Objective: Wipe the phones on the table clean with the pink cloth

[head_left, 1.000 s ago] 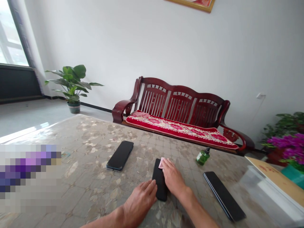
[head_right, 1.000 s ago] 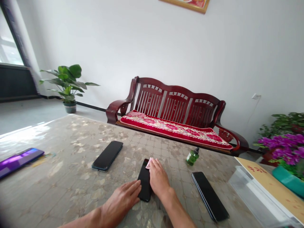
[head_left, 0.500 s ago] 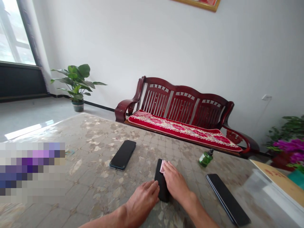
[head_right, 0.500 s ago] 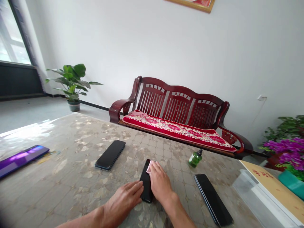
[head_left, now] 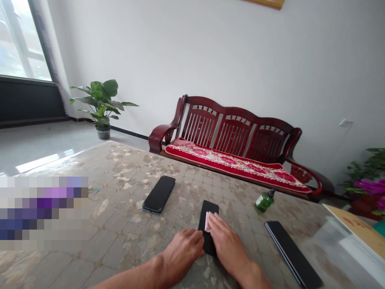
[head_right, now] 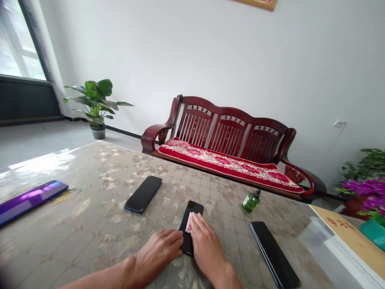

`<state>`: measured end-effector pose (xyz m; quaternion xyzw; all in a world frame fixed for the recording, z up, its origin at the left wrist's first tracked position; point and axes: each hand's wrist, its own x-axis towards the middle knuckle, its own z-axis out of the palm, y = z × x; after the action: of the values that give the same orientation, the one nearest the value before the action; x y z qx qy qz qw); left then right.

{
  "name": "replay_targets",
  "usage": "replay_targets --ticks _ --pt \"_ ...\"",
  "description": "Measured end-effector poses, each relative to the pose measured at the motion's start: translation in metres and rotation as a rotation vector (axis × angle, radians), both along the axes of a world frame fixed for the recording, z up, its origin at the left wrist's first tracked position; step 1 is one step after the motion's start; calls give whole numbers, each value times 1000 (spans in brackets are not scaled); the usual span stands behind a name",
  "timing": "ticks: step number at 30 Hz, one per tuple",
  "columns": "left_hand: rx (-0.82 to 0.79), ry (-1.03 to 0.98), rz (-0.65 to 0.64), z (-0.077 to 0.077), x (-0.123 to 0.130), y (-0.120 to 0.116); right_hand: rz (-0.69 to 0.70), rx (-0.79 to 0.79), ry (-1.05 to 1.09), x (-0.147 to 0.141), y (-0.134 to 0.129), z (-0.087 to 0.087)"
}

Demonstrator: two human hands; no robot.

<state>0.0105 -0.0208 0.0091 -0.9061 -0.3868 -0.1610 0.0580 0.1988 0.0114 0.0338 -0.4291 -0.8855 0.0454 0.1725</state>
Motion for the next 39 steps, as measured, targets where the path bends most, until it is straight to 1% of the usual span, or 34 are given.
replay_targets --ticks 1,3,5,6,8,10,12,14,15,17,19,20,22,24,26,28,30,32,34,36,37,39 --pt "4 7 -3 0 0 0 -44 1 0 -2 11 1" --pt "10 13 -18 0 -2 -1 -65 13 14 -9 30 2" --pt "6 0 -16 0 -3 0 -66 27 30 -16 37 3" --pt "-2 -13 -7 0 -3 0 -62 33 33 -18 34 3" --pt "-19 -41 17 0 -3 0 -37 30 18 -17 19 3" --pt "-17 -57 25 0 -3 0 33 7 -9 -10 -4 2" --pt "1 -50 -3 1 -3 0 102 -4 -18 0 -23 2" --pt "11 -40 -17 1 -3 -1 123 -25 -31 9 -27 3" --pt "9 -41 -9 2 -3 -2 102 -35 -35 12 -24 5" --pt "0 -52 15 3 -4 -2 6 -44 -33 11 -7 8" --pt "-2 -66 22 4 -4 -3 -81 -37 -22 4 16 11" --pt "1 -69 19 4 -4 -3 -100 -35 -19 -2 25 12" --pt "9 -65 16 4 -5 -3 -127 -29 -13 -13 35 13" --pt "16 -50 30 4 -4 -3 -102 -26 -7 -22 29 14" --pt "20 -31 33 3 -4 -3 -16 -17 -3 -26 14 14" --pt "23 -14 19 3 -3 -3 86 -12 -4 -24 -1 14" --pt "21 -5 10 3 -2 -3 118 -12 -6 -20 -4 13" --pt "14 2 13 3 -2 -3 49 -7 -4 -16 7 10" --pt "8 10 8 3 -2 -3 -52 9 13 -13 25 4" --pt "1 15 5 2 -3 -3 -104 17 46 -14 40 -2" --pt "-4 16 7 2 -3 -3 -117 23 55 -15 43 -4" --pt "-13 13 12 1 -3 -3 -117 40 51 -16 38 -6"
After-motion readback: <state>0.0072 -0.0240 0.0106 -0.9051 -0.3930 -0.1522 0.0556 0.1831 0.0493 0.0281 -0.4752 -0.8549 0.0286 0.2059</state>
